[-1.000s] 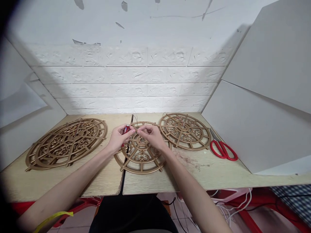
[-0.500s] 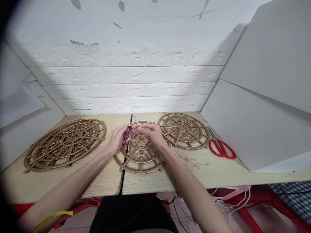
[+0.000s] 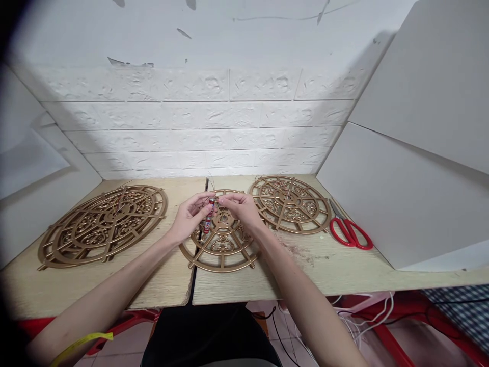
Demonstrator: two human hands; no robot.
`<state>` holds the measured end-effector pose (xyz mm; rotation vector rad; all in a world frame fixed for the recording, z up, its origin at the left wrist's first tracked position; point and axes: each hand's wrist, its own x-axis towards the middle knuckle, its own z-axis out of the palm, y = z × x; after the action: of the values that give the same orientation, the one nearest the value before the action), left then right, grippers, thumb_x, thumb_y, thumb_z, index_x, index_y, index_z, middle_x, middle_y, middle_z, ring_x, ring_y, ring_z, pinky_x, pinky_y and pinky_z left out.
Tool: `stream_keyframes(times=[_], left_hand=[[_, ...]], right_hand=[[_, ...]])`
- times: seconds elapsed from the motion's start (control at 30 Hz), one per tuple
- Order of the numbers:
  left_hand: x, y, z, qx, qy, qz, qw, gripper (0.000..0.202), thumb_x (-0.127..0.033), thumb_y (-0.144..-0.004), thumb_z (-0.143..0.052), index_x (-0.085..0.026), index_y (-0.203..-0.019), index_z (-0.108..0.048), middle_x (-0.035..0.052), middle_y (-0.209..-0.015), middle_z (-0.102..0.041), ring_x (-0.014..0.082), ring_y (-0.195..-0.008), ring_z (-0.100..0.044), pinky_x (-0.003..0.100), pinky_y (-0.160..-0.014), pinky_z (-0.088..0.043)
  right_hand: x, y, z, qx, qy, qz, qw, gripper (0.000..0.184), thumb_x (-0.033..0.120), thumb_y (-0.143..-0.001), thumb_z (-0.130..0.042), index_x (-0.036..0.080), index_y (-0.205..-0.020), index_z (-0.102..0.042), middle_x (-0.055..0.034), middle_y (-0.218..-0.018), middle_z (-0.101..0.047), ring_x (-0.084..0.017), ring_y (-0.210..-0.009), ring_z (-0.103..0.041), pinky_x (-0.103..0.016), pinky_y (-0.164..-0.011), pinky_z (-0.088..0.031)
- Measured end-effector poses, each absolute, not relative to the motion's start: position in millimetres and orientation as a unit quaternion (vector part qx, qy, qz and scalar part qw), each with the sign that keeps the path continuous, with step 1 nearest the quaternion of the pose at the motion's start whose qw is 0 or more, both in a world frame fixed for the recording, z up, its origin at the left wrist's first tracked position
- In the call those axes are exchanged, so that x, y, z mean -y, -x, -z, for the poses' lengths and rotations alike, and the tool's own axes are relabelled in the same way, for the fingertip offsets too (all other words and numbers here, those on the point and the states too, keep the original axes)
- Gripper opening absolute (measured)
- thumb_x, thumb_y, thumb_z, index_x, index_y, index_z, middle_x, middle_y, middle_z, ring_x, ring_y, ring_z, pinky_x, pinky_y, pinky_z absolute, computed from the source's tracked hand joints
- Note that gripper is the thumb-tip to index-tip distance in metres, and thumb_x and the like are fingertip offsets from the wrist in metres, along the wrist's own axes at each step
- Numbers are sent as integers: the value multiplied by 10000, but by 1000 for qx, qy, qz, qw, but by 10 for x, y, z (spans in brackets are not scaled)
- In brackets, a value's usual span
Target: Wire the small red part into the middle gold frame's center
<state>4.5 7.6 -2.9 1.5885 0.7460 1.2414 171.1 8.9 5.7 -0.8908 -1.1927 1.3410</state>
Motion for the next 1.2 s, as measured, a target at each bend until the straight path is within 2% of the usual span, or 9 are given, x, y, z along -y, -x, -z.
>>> stream_keyframes(times=[0.4, 0.6, 1.2], left_hand=[[-70, -24, 20, -284, -654, -520, 470, 314, -313, -800, -628, -193, -1081, -557, 24, -812, -659, 144, -735, -654, 272, -706, -517], [-58, -28, -2, -287, -652, -515, 476, 308, -326, -793, -633, -182, -1056, -564, 37, -818, -666, 143, -714, -655, 279, -695, -526], [-35, -33, -25, -295, -649, -519, 472, 272, -311, -765, -662, -180, -998, -611, 48, -835, -678, 142, -713, -656, 259, -679, -530]], right_hand=[[-83, -1721, -64, 508, 364, -570, 534, 290, 363, -594, -791, 119, -705, -681, 81, -405, -379, -20, -386, -184, -223, -416, -72], [-83, -1725, -68, 517, 355, -573, 528, 280, 359, -615, -783, 118, -722, -688, 76, -419, -409, -18, -389, -176, -231, -418, -72], [-77, -1727, -56, 531, 366, -563, 516, 327, 413, -611, -771, 122, -725, -675, 82, -410, -373, -28, -398, -174, -229, -426, -76]])
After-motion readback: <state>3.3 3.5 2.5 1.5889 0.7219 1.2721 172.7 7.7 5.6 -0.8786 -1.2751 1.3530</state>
